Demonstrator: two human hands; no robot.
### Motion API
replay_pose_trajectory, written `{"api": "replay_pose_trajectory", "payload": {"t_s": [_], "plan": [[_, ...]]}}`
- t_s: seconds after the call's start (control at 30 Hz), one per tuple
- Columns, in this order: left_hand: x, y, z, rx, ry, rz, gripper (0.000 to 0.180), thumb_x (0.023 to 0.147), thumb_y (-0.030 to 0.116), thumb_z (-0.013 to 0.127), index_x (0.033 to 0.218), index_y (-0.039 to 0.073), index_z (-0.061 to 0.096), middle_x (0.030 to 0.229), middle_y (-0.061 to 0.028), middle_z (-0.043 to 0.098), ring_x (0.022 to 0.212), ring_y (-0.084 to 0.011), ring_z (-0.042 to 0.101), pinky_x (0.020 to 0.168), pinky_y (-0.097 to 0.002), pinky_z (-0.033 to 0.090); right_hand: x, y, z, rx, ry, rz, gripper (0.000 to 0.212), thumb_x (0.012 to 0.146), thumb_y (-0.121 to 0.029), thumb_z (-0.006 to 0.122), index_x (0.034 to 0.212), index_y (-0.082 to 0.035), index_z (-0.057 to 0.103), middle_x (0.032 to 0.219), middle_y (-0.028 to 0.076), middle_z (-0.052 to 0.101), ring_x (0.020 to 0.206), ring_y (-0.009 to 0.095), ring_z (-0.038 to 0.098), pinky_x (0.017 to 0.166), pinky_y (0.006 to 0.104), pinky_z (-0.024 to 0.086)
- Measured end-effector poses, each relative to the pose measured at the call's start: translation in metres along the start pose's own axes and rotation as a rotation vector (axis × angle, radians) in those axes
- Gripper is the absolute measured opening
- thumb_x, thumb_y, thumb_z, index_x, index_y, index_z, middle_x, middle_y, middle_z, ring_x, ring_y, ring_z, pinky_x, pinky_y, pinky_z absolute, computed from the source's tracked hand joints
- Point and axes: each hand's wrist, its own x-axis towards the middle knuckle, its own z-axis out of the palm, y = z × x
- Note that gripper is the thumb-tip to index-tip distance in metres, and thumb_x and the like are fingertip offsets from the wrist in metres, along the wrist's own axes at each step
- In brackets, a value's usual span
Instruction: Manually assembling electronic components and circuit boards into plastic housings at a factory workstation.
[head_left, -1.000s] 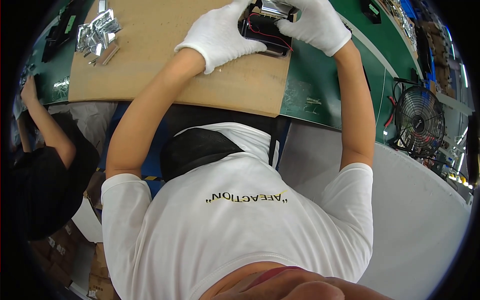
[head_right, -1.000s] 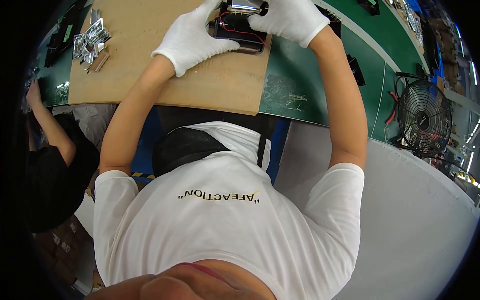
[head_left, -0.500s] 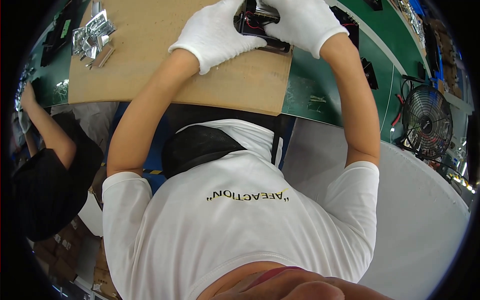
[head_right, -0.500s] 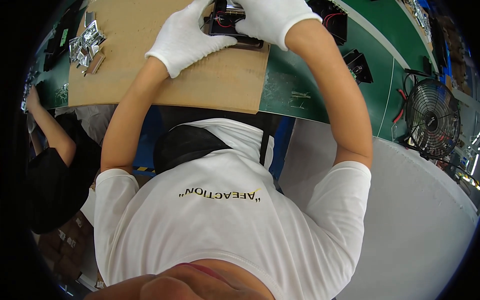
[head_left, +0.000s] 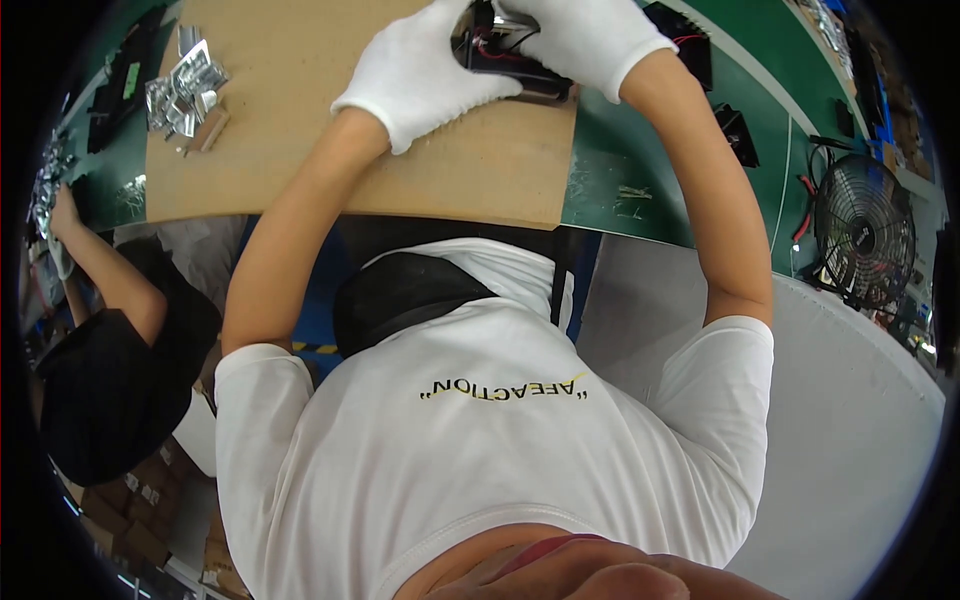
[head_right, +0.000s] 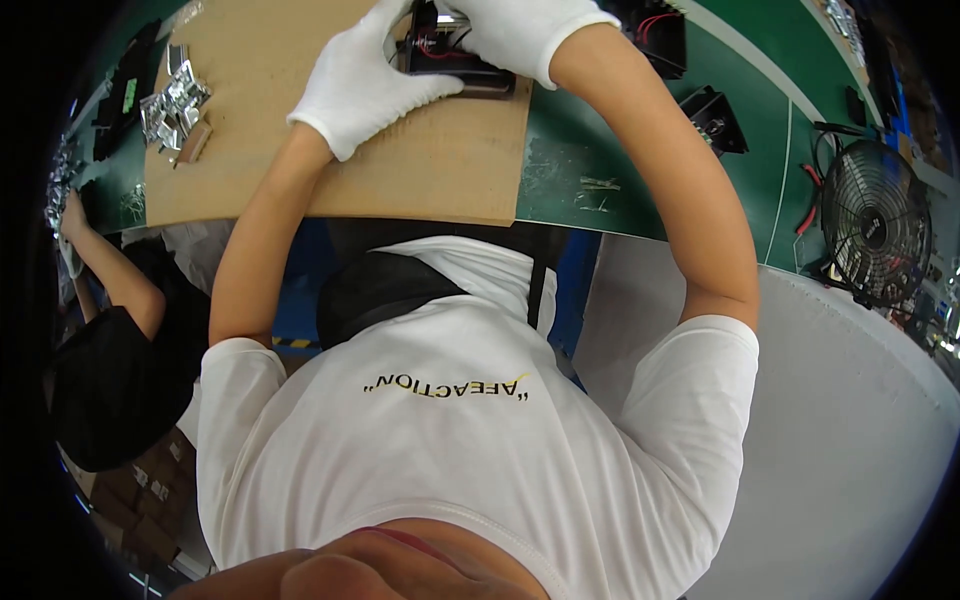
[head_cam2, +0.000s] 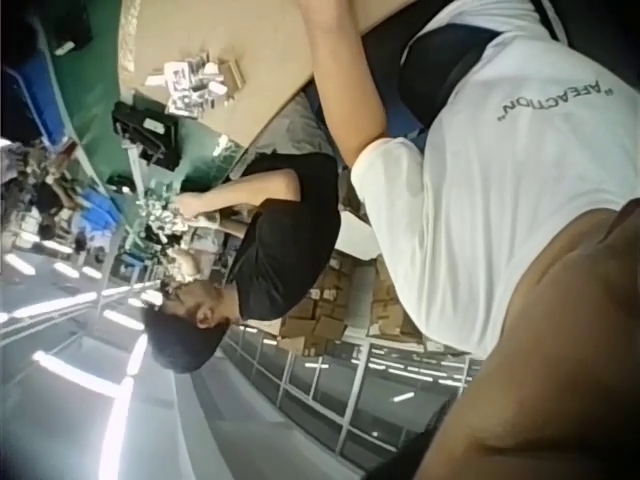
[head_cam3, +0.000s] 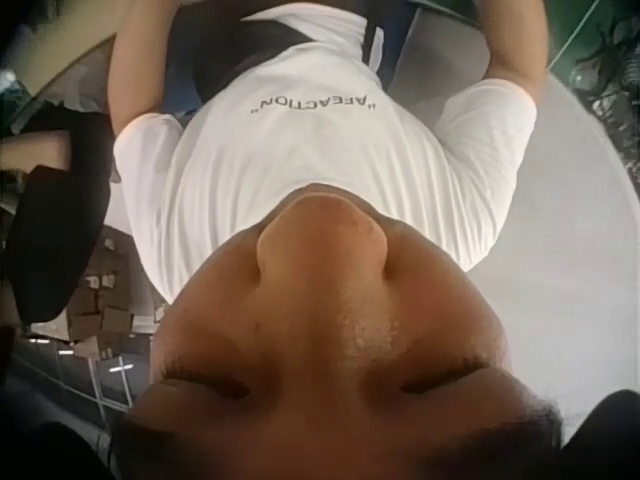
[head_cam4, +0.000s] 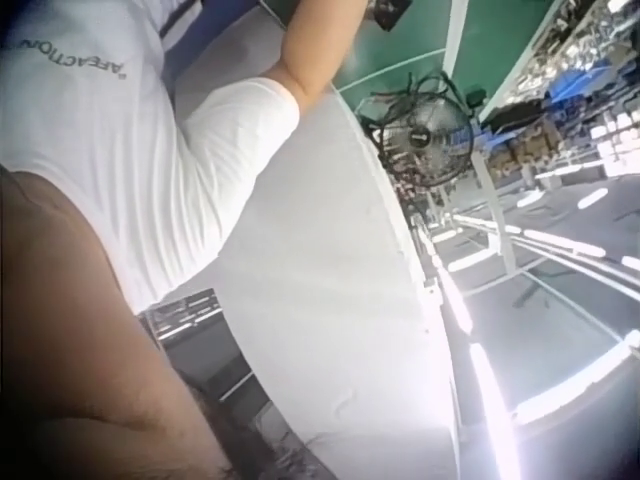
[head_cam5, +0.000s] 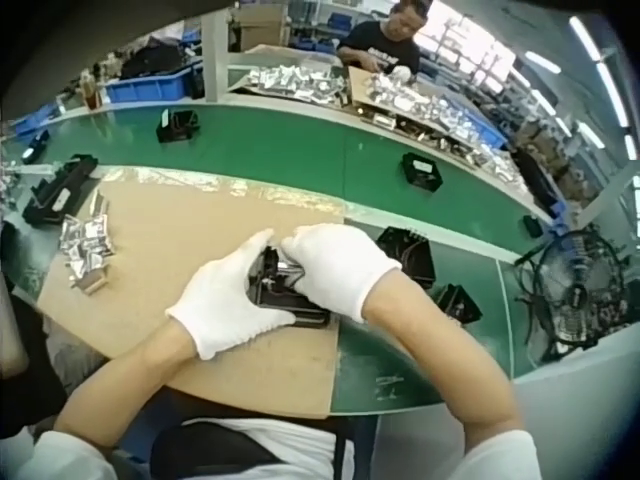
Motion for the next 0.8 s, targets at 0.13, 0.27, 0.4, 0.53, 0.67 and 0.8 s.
{"api": "replay_pose_trajectory", "payload": {"t_s": [0.13,0.27,0.4,0.53,0.67,0.8], "plan": [[-0.01,-0.016,0.004,0.057,0.265,0.236,0.075,0.081,0.001,0.083,0.149,0.005,0.051,0.111,-0.013,0.07,0.097,-0.0241,0.072,0.085,-0.0311,0.058,-0.015,-0.003,-0.021,0.194,0.077,-0.092,0.026,0.086,-0.015,0.066,0.104,0.003,0.069,0.1,0.018,0.074,0.089,0.036,0.068,0.084,0.0398,0.056],[-0.008,-0.017,-0.002,-0.164,0.323,0.222,0.083,0.077,0.006,0.086,0.152,0.006,0.048,0.121,-0.0152,0.065,0.098,-0.0286,0.072,0.087,-0.0331,0.059,-0.032,-0.006,-0.035,0.694,0.157,0.095,0.04,0.096,-0.015,0.068,0.131,0.002,0.069,0.1,0.008,0.071,0.079,0.015,0.065,0.072,0.0289,0.056],[0.005,-0.029,0.003,-0.248,0.623,0.082,0.077,0.08,0.02,0.083,0.149,0.012,0.051,0.15,-0.0095,0.052,0.113,-0.0308,0.068,0.1,-0.0411,0.057,0.031,0.005,-0.03,0.528,0.275,0.12,0.049,0.093,-0.032,0.069,0.131,-0.001,0.068,0.092,0.009,0.069,0.073,0.013,0.064,0.068,0.0321,0.057],[0.005,-0.017,0.004,-0.095,0.564,0.1,0.072,0.082,0.018,0.079,0.148,0.012,0.052,0.154,-0.012,0.047,0.118,-0.0335,0.066,0.102,-0.0426,0.055,0.119,0.081,-0.07,0.382,0.521,0.281,0.04,0.088,-0.028,0.067,0.113,0.002,0.07,0.1,0.016,0.075,0.085,0.031,0.07,0.08,0.0395,0.058],[0.007,-0.032,-0.004,0.138,0.519,0.131,0.069,0.083,0.018,0.077,0.147,0.012,0.052,0.154,-0.0159,0.046,0.122,-0.0359,0.063,0.104,-0.0441,0.054,0.098,0.11,-0.136,-0.329,0.652,0.775,0.038,0.086,-0.02,0.066,0.117,0.001,0.074,0.118,0.015,0.075,0.104,0.037,0.071,0.092,0.0387,0.057],[0.018,-0.032,0.004,0.298,0.424,0.241,0.067,0.084,0.018,0.075,0.146,0.011,0.052,0.153,-0.0193,0.046,0.125,-0.0384,0.06,0.107,-0.0456,0.052,0.078,0.248,-0.145,-0.242,0.45,0.555,0.046,0.085,-0.024,0.066,0.125,-0.001,0.07,0.106,0.013,0.077,0.086,0.031,0.071,0.081,0.04,0.058]]}}
